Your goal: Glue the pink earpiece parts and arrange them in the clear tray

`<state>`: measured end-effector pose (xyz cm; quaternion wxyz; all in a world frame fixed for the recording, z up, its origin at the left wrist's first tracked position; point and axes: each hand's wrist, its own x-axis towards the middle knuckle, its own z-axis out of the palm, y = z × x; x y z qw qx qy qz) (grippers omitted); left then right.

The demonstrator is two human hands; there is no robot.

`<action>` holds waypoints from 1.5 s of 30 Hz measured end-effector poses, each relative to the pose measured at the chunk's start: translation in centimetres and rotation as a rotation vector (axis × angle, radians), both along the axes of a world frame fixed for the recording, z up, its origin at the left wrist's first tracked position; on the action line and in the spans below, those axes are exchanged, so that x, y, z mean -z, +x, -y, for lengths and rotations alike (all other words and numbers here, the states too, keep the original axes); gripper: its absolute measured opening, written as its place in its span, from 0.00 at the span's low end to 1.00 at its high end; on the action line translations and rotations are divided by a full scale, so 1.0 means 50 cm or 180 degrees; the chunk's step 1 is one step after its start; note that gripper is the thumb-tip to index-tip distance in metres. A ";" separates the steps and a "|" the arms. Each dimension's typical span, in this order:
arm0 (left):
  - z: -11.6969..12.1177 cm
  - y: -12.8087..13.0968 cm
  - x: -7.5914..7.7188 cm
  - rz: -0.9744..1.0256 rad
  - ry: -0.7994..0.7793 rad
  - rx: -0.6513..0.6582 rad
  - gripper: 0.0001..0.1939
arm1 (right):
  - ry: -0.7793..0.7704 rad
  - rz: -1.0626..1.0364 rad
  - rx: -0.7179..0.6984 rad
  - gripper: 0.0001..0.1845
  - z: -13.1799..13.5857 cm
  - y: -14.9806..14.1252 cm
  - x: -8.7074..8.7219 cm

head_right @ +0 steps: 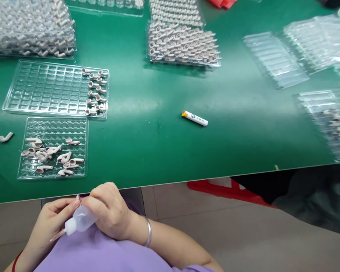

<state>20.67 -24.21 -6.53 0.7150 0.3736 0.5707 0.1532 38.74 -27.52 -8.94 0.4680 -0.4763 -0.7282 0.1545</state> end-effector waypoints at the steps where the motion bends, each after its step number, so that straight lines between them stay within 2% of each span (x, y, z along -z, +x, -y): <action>1: -0.001 0.001 -0.001 -0.0012 0.0003 -0.0024 0.16 | -0.0003 0.0000 0.0013 0.11 0.000 -0.001 0.000; 10: -0.001 0.007 0.001 -0.0098 0.0020 -0.0103 0.16 | 0.0059 0.0001 0.0069 0.08 -0.005 -0.003 -0.005; 18: -0.008 0.015 -0.009 -0.0288 0.0215 -0.0097 0.16 | 0.0045 0.0022 0.0172 0.10 -0.001 -0.010 0.002; 22: -0.014 0.009 -0.012 -0.0396 0.0437 0.0114 0.15 | -0.0020 -0.0022 0.0041 0.13 -0.002 -0.003 0.001; 24: -0.016 -0.001 -0.018 -0.0546 0.0816 0.0361 0.12 | -0.0211 -0.0285 -0.0168 0.16 -0.005 0.011 -0.007; 26: -0.015 -0.011 -0.026 -0.0748 0.1527 0.0637 0.08 | -0.0486 -0.0694 -0.0234 0.19 -0.009 0.032 -0.017; 29: -0.014 -0.018 -0.043 -0.0903 0.2776 0.0932 0.03 | -0.0745 -0.1112 0.0143 0.20 -0.020 0.067 -0.033; 32: -0.026 -0.010 -0.061 -0.0982 0.3537 0.1058 0.04 | -0.0728 -0.1201 0.0581 0.19 -0.034 0.094 -0.042; 35: -0.077 0.011 -0.079 -0.1150 0.4136 0.1198 0.04 | -0.0756 -0.1276 0.0857 0.17 -0.047 0.107 -0.037; 37: -0.140 0.032 -0.093 -0.1379 0.4621 0.1321 0.02 | -0.0904 -0.1444 0.0975 0.16 -0.053 0.110 -0.029; 39: -0.224 0.057 -0.108 -0.1648 0.5041 0.1403 0.03 | -0.1044 -0.1639 0.1027 0.16 -0.057 0.110 -0.022; 41: -0.319 0.088 -0.120 -0.1882 0.5318 0.1295 0.05 | -0.1088 -0.1724 0.1023 0.16 -0.058 0.109 -0.016; 43: -0.411 0.119 -0.126 -0.2025 0.5377 0.1204 0.08 | -0.1064 -0.1696 0.1003 0.16 -0.057 0.109 -0.013; 45: -0.488 0.147 -0.123 -0.2253 0.5210 0.1308 0.10 | -0.1046 -0.1659 0.0995 0.15 -0.057 0.110 -0.013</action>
